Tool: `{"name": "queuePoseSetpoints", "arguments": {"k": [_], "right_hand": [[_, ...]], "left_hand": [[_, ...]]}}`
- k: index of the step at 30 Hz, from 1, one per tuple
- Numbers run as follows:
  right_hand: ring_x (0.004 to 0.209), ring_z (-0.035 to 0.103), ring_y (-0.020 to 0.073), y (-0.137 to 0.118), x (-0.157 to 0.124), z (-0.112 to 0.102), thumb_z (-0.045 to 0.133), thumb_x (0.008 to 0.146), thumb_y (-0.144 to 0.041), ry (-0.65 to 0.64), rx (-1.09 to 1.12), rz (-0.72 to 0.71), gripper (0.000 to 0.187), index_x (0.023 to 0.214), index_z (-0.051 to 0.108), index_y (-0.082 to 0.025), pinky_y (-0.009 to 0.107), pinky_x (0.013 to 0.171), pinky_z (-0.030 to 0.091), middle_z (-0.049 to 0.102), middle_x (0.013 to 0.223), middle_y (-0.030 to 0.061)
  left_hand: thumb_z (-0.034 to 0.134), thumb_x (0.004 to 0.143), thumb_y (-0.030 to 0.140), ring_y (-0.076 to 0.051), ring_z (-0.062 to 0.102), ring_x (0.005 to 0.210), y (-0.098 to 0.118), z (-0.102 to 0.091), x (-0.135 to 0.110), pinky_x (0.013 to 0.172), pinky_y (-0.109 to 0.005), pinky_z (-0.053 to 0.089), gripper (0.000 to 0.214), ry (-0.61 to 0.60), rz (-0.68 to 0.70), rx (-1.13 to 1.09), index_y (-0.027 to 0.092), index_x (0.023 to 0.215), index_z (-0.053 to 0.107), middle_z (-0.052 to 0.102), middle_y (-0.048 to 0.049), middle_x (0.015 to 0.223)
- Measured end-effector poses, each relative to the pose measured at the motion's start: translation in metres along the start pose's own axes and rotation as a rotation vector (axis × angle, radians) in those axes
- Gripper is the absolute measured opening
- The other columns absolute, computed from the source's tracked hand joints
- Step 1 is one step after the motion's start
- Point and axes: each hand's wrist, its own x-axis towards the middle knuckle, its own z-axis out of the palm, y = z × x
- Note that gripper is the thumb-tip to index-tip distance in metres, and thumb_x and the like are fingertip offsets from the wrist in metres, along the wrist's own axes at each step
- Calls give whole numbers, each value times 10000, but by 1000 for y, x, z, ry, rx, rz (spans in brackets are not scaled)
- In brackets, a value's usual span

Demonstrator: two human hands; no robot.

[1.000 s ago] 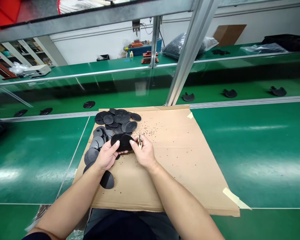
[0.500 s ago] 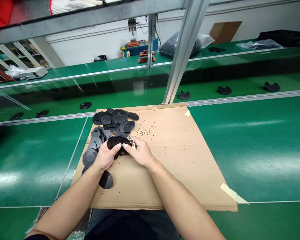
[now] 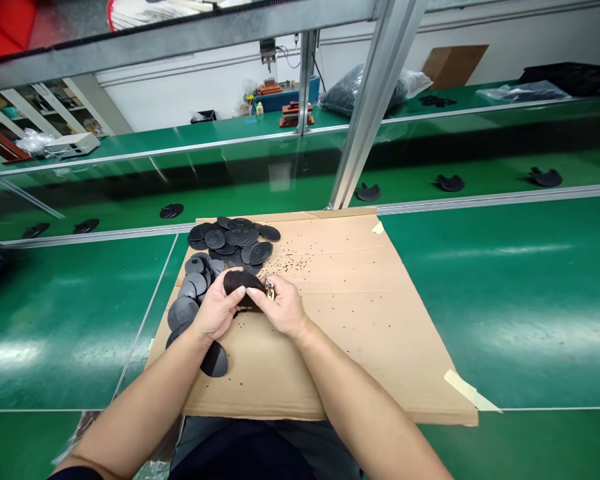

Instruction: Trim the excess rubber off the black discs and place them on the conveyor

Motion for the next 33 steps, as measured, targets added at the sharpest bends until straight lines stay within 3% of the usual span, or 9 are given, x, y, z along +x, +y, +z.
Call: {"name": "queuePoseSetpoints", "arguments": {"k": [4,9,15,20,23,25,27,33], "right_hand": [[780,611,159,-3,-3,1,571,877,-360,-98,91,-131,289,1095,590,-171,314,741,520,641,924,63],[798,625,174,-7,-4,1,562,878,-244,-18,-72,-331,124,975,622,-192,345,766,524,650,880,66],[773,601,188,-9,-1,0,555,870,-205,12,-214,-518,112,963,618,-208,369,742,514,651,832,66],[787,600,194,-4,0,0,542,864,-188,44,-287,-547,128,962,624,-205,373,759,503,656,843,68],[808,605,196,2,2,1,561,860,-215,150,-292,-418,137,987,610,-201,363,758,505,648,883,69],[810,607,197,7,5,0,570,857,-234,218,-303,-350,158,1007,605,-200,358,757,503,646,896,67],[796,603,199,11,8,-1,574,852,-245,259,-339,-328,149,989,609,-198,359,753,497,648,871,61],[774,577,205,17,15,-1,569,830,-238,241,-408,-363,128,934,615,-179,365,753,470,646,824,63]], "left_hand": [[753,735,334,-111,597,597,4,-3,2,445,-206,478,572,-43,-126,-55,253,1222,466,609,-25,938],[722,768,376,-112,588,560,2,-6,1,432,-203,464,571,-114,-215,-67,213,1247,457,585,-8,813],[720,766,415,-119,595,566,0,-5,0,467,-215,486,604,-169,-232,-46,198,1260,449,594,-2,752],[808,671,298,-88,579,595,-1,2,0,469,-188,454,600,16,-63,-65,205,1180,504,630,-21,914],[824,619,187,-129,639,839,6,4,7,725,-241,530,611,202,97,-62,210,1154,529,648,-39,1040],[813,611,167,-161,638,940,16,2,21,876,-310,510,573,294,232,6,198,1122,556,658,-46,1056],[785,633,186,-184,642,942,32,-3,45,923,-359,493,486,359,377,168,183,1077,591,669,-51,1028],[597,764,128,-243,569,1099,88,-12,152,1033,-388,403,318,479,681,1154,158,1073,662,625,-98,1108]]}}
